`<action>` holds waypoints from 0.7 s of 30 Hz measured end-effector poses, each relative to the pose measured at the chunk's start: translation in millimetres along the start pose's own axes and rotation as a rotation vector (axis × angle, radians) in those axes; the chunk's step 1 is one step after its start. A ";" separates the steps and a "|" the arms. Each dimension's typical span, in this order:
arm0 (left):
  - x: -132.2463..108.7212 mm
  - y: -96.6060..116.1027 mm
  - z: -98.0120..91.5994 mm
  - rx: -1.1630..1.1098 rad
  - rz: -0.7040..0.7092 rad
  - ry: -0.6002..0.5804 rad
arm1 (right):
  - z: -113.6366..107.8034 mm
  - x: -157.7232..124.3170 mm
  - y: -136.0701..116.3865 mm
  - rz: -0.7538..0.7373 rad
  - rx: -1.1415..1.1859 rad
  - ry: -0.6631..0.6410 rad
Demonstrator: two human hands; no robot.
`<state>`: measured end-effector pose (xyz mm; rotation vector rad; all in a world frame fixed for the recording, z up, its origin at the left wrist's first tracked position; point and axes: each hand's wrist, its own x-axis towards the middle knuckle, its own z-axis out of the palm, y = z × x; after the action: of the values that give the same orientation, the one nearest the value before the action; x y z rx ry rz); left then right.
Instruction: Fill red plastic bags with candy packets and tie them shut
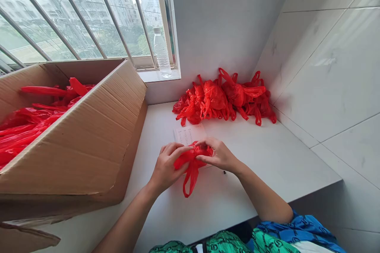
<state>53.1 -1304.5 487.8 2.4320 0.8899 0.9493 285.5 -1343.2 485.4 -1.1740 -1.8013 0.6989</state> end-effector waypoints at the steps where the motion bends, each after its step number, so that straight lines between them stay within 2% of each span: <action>1: 0.7 1.6 -1.2 -0.003 0.011 -0.007 | 0.5 0.2 -0.4 -0.012 0.019 -0.011; 3: 2.4 1.1 -3.2 -0.134 -0.087 0.050 | -0.3 1.4 2.6 0.005 0.087 0.033; 6: 5.2 -3.3 -4.4 -0.467 -0.355 0.216 | -3.1 3.8 10.1 0.099 0.197 0.214; 8: 7.0 -2.9 -5.1 -0.619 -0.449 0.269 | -3.8 4.9 10.7 0.126 0.256 0.257; 11: 8.8 7.0 -9.7 -0.600 -0.389 0.233 | -2.4 4.9 2.8 0.127 0.308 0.176; 13: 10.0 16.3 -15.8 -0.467 -0.286 0.116 | -0.9 4.9 -3.0 0.140 0.341 0.113; 15: 12.4 22.3 -22.6 -0.382 -0.232 -0.002 | -0.6 5.9 -4.8 0.168 0.407 0.116; 16: 14.3 22.9 -25.7 -0.397 -0.246 -0.007 | -1.5 7.1 -4.0 0.176 0.451 0.160; 17: 16.7 21.9 -28.3 -0.452 -0.281 0.035 | -3.3 8.7 -2.4 0.179 0.499 0.233; 21: 31.5 10.0 -34.8 -0.780 -0.410 0.386 | -15.8 20.0 1.6 0.143 0.660 0.530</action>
<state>50.7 -1286.4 532.1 1.3792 0.8697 1.3087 296.1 -1324.2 498.8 -0.9178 -0.9420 0.8760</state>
